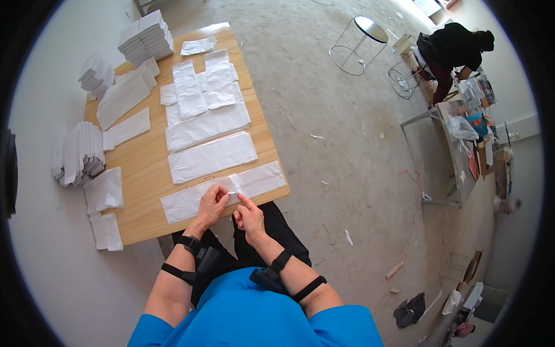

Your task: Folding and stacking white paper filters on a wooden table in an industrial environment.

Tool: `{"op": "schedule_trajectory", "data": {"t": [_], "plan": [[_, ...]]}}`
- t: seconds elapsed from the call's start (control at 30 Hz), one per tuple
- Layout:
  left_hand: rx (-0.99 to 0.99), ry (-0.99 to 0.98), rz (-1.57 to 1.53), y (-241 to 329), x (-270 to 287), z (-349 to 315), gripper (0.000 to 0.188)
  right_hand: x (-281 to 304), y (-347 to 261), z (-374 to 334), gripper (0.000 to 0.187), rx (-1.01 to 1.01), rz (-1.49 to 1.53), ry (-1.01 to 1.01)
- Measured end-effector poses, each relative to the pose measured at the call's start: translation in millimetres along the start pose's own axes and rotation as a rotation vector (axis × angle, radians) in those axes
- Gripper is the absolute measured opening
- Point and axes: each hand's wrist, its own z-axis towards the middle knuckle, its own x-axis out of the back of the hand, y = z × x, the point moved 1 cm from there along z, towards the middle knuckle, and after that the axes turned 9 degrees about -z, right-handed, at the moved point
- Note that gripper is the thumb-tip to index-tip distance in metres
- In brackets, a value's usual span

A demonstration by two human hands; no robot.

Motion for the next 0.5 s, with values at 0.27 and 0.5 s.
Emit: {"op": "schedule_trajectory", "data": {"t": [0.27, 0.5], "plan": [[-0.053, -0.003, 0.059, -1, 0, -2, 0.021, -7, -4, 4, 0.048, 0.028, -0.203, 0.005], [-0.138, 0.13, 0.159, -5, -10, 0, 0.016, -8, 0, 14, 0.052, 0.433, -0.681, 0.008]]}}
